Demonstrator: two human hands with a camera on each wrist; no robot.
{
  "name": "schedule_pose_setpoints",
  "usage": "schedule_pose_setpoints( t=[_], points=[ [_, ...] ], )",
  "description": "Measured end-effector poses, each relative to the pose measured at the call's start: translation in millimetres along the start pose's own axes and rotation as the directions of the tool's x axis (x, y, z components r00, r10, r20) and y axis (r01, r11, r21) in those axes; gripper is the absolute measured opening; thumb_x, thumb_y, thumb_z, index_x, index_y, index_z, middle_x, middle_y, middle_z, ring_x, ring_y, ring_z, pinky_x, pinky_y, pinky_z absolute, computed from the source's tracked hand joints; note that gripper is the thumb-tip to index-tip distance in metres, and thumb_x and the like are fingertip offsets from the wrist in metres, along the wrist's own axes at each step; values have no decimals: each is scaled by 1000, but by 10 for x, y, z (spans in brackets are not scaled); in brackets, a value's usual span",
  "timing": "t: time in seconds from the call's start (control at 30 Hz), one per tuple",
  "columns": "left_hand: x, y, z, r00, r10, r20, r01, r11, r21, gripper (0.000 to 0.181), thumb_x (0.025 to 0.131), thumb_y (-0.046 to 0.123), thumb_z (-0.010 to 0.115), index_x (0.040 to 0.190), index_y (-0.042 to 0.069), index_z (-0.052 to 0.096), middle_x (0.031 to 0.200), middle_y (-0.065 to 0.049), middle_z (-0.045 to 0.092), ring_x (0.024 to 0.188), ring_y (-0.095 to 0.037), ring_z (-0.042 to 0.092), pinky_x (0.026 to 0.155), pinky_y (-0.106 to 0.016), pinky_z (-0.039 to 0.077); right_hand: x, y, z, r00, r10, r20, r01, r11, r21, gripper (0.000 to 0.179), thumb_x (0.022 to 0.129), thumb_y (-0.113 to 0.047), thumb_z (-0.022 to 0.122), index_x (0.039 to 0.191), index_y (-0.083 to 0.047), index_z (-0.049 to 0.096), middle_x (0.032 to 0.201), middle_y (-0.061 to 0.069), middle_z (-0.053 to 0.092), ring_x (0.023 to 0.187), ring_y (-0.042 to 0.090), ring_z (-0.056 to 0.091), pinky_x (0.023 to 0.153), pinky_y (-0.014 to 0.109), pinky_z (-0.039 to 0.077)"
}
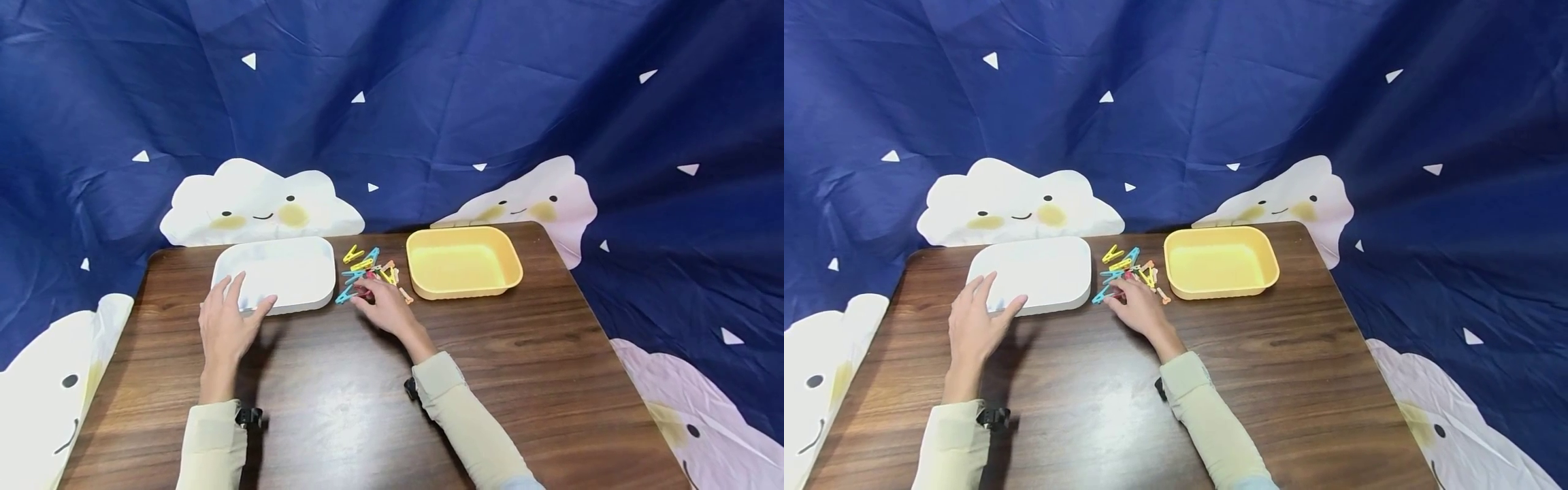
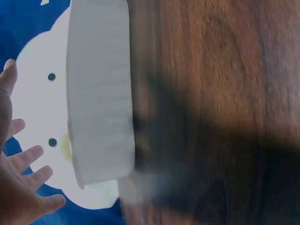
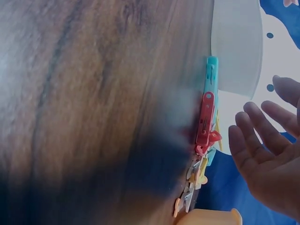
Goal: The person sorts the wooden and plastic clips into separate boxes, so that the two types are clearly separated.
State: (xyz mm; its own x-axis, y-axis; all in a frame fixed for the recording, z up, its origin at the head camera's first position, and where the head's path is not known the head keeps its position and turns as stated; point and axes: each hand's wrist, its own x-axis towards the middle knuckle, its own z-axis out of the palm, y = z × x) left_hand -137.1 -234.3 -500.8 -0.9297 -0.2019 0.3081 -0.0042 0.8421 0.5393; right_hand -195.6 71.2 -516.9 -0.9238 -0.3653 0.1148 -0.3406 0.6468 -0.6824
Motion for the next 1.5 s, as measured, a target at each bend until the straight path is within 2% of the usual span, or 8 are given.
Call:
schedule_pose_setpoints(
  t=[0.2, 0.5, 0.67, 0.83, 0.93, 1.17, 1.37, 1.5],
  points=[
    [-1, -120, -45, 998, -65, -14, 65, 998, -22, 81, 85, 57, 75, 147, 10, 51, 149, -23, 43, 138, -45, 37, 107, -66, 27, 41, -17, 27, 1000, -11, 26, 12, 999, -31, 40, 96, -27, 72, 129, -4, 67, 131, 13, 66, 139, 40, 44, 115, 48, 32],
    [-19, -357, 26, 983, -165, -84, 151, 977, -153, 84, 78, 46, 86, 147, 13, 53, 150, -17, 42, 136, -44, 37, 106, -63, 30, 62, 11, 90, 997, 4, 73, -1, 999, -45, 43, 95, -26, 73, 130, -3, 66, 142, 18, 57, 144, 41, 36, 117, 55, 26],
    [-26, -453, 47, 967, -223, -122, 189, 952, -240, 82, 76, 41, 89, 144, 11, 56, 149, -20, 39, 137, -40, 36, 109, -58, 29, 74, 29, 129, 996, 10, 83, -6, 999, -48, 42, 94, -26, 74, 130, -4, 66, 137, 17, 61, 136, 36, 48, 113, 52, 34],
    [-26, -519, 45, 958, -275, -86, 239, 925, -294, 78, 78, 41, 87, 143, 12, 56, 150, -17, 35, 139, -30, 33, 113, -50, 28, 92, 33, 164, 996, 12, 94, -8, 999, -45, 40, 92, -23, 77, 127, -6, 68, 110, 7, 70, 106, 21, 63, 94, 37, 48],
    [-19, -547, 37, 953, -300, -49, 272, 913, -305, 76, 81, 41, 85, 145, 13, 54, 153, -15, 31, 142, -28, 30, 114, -50, 27, 108, 42, 185, 995, 12, 103, -8, 999, -35, 40, 92, -21, 77, 126, -4, 68, 108, 7, 69, 102, 19, 64, 92, 35, 49],
    [6, -600, 45, 956, -294, -8, 276, 906, -321, 71, 86, 38, 80, 146, 13, 52, 156, -17, 27, 140, -32, 33, 112, -51, 29, 116, 80, 233, 994, 38, 100, -36, 999, -17, 39, 91, -20, 78, 125, -5, 69, 112, 6, 69, 100, 18, 64, 90, 33, 51],
    [29, -639, 39, 943, -330, 34, 316, 862, -398, 67, 91, 32, 75, 149, 13, 49, 155, -16, 26, 129, -37, 47, 106, -52, 40, 144, 90, 262, 995, 46, 85, -46, 999, 2, 39, 91, -18, 78, 125, -4, 69, 135, 16, 62, 100, 19, 65, 91, 33, 51],
    [24, -664, 36, 943, -327, 64, 322, 848, -420, 65, 93, 28, 72, 151, 12, 47, 153, -17, 29, 130, -39, 49, 106, -53, 42, 159, 94, 282, 995, 49, 84, -49, 999, -1, 38, 90, -17, 79, 124, -5, 69, 131, 14, 64, 99, 19, 66, 92, 34, 51]
  ],
)
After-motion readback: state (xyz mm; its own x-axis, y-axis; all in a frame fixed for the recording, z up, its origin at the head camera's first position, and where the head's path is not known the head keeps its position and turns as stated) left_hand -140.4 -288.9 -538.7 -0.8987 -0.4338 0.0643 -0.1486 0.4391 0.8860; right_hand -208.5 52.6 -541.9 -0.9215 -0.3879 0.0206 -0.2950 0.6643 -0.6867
